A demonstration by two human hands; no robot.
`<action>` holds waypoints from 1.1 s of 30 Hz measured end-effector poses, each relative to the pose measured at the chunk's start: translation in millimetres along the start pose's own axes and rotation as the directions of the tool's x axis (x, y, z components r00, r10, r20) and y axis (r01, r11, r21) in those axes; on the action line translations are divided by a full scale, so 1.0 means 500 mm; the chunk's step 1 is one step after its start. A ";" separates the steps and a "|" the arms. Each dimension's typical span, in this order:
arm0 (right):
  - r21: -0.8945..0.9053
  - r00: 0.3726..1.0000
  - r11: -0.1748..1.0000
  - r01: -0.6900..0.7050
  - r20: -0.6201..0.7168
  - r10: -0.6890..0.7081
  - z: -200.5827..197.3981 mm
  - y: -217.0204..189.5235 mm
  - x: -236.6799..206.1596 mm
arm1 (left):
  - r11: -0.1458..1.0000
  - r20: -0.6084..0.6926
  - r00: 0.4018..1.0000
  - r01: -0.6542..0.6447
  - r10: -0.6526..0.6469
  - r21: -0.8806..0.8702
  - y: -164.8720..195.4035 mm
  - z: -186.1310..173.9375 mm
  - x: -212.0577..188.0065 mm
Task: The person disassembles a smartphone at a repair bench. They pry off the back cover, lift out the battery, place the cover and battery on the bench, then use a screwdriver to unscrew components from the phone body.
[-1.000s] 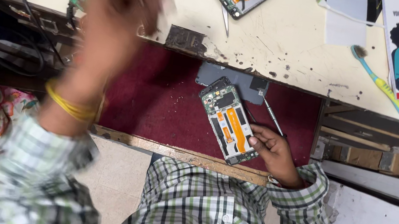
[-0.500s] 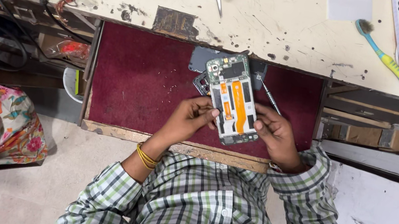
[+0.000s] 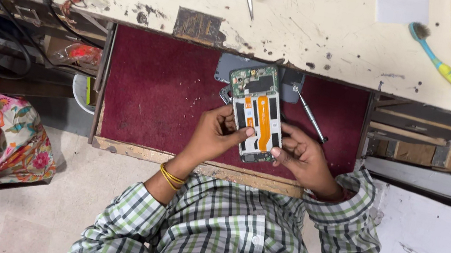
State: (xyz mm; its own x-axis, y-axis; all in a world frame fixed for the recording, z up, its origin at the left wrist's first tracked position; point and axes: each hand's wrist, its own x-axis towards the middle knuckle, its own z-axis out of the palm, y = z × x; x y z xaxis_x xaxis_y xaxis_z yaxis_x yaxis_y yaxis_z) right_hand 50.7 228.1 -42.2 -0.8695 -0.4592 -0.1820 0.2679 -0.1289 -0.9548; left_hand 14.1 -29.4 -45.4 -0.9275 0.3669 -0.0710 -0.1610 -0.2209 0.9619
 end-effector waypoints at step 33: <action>-0.031 0.999 1.000 -0.004 -0.041 0.003 -0.015 0.000 0.016 | 0.985 -0.149 0.987 -0.088 0.066 -0.149 -0.018 -0.042 0.010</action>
State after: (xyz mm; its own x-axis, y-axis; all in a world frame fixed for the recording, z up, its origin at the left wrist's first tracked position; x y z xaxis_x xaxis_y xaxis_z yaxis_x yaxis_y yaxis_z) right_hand 40.7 231.1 -45.5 -0.8849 -0.4235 -0.1938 0.2581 -0.0997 -0.9610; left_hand 3.8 -44.6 -59.8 -0.9760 0.2130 -0.0460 -0.1270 -0.3845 0.9143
